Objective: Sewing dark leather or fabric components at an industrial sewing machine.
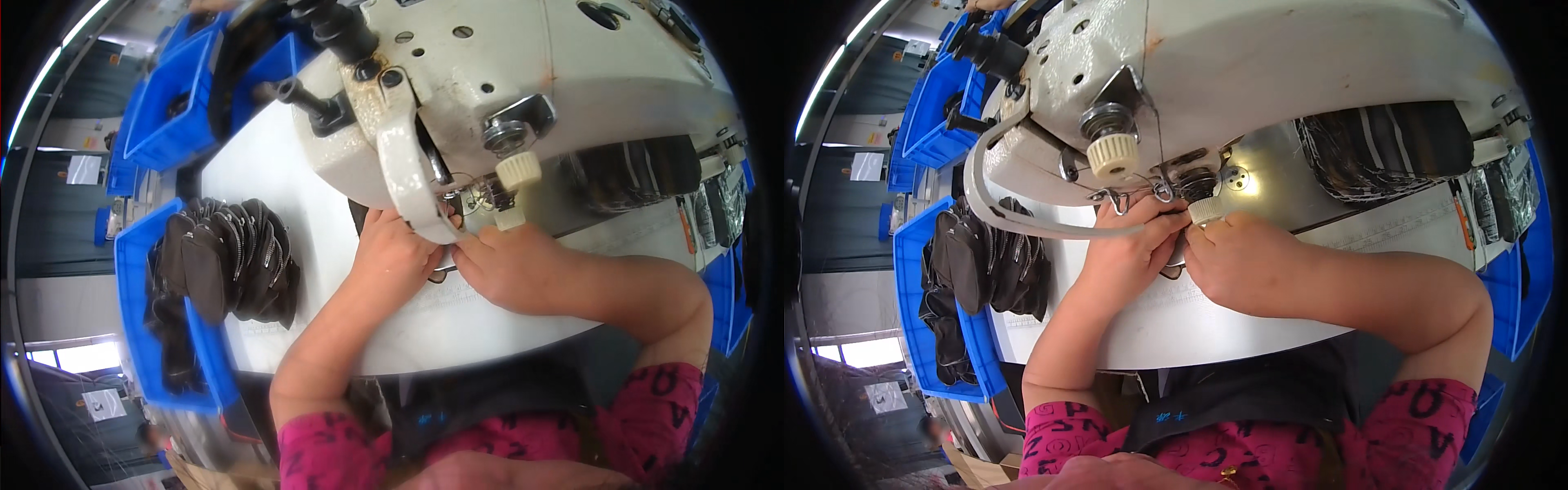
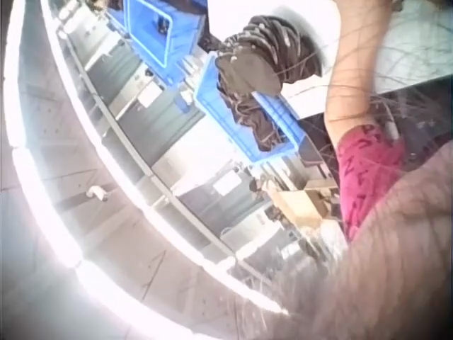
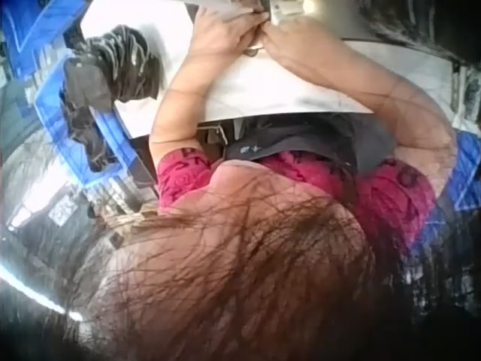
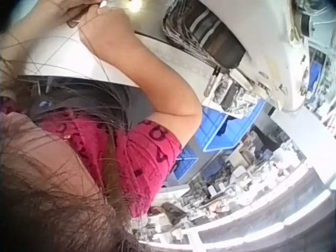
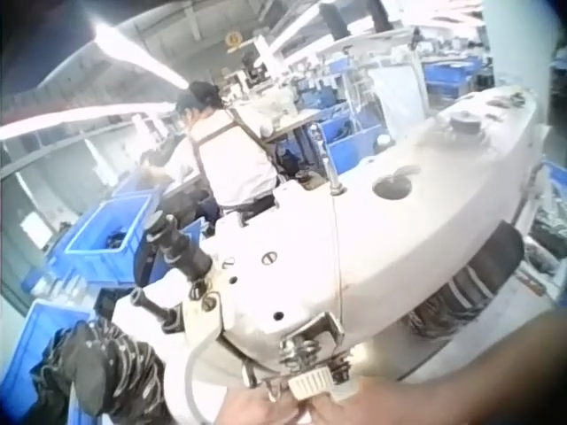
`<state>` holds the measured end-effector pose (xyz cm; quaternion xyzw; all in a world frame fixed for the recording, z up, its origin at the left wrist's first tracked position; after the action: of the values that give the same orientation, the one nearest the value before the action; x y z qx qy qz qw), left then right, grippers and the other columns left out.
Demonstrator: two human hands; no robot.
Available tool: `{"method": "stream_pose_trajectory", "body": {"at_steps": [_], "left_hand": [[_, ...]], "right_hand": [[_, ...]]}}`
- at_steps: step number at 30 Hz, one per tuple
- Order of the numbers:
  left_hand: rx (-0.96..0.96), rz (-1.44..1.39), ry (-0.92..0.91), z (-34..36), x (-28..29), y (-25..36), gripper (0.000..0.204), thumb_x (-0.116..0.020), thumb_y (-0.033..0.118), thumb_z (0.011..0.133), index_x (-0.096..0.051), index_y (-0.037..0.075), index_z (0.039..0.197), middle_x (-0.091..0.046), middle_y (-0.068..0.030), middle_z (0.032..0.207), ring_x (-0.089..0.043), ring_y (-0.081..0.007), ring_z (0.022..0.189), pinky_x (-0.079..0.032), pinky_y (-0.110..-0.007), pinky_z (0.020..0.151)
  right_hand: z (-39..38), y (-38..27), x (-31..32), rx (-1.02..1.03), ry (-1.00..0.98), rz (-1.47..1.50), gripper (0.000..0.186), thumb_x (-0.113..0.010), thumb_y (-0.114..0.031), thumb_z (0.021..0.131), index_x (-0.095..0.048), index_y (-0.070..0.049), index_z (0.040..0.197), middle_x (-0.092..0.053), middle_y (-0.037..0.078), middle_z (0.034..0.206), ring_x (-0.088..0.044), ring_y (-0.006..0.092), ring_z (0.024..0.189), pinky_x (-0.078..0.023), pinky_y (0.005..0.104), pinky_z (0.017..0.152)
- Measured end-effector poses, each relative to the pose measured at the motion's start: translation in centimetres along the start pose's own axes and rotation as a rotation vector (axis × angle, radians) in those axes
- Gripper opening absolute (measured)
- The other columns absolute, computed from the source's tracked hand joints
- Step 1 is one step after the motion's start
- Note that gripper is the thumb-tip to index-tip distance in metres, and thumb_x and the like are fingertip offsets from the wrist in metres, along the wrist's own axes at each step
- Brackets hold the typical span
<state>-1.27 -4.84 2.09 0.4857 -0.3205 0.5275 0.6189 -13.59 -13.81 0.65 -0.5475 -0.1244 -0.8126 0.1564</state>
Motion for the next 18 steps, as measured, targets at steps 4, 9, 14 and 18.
{"method": "stream_pose_trajectory", "body": {"at_steps": [4,9,14,18], "left_hand": [[-0.009,-0.006,-0.036,-0.16,-0.53,-0.18,0.029,-0.077,0.000,0.078,-0.077,0.005,0.107,-0.072,-0.0050,0.108,-0.067,-0.0280,0.099,-0.052,-0.042,0.086],[-0.001,-0.052,0.000,0.16,-0.17,0.30,0.027,-0.077,-0.001,0.079,-0.077,0.003,0.105,-0.071,-0.0073,0.105,-0.067,-0.0306,0.094,-0.054,-0.041,0.081],[0.065,-0.021,-0.010,0.18,-0.50,0.20,0.029,-0.077,0.000,0.079,-0.077,0.003,0.108,-0.069,-0.0078,0.100,-0.066,-0.0309,0.091,-0.054,-0.039,0.078],[0.123,0.050,-0.027,0.01,-1.01,-0.09,0.029,-0.078,0.002,0.080,-0.078,0.005,0.109,-0.066,-0.0067,0.093,-0.065,-0.0301,0.087,-0.054,-0.040,0.073]], "right_hand": [[-0.05,0.11,0.20,-0.014,0.012,0.035,0.017,-0.065,-0.014,0.079,-0.070,-0.001,0.089,-0.065,0.008,0.084,-0.065,0.0209,0.078,-0.051,0.0344,0.063],[0.11,0.17,0.17,-0.027,0.002,0.040,0.022,-0.065,-0.014,0.079,-0.069,0.001,0.094,-0.064,0.010,0.085,-0.065,0.0214,0.074,-0.051,0.0353,0.061],[0.18,0.54,0.19,-0.071,-0.024,0.042,0.025,-0.065,-0.014,0.080,-0.068,0.003,0.098,-0.064,0.011,0.087,-0.066,0.0217,0.071,-0.050,0.0356,0.060],[0.22,0.88,0.28,-0.046,-0.006,0.021,0.024,-0.065,-0.014,0.081,-0.069,0.003,0.098,-0.064,0.011,0.087,-0.066,0.0214,0.073,-0.050,0.0368,0.060]]}}
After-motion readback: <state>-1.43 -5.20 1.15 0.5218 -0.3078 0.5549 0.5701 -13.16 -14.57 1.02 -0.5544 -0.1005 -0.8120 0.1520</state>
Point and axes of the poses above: each hand's wrist, its own z-axis towards the middle knuckle, its own x-axis out of the back of the hand, y = z × x, the point moved 5 cm from there along z, towards the middle knuckle
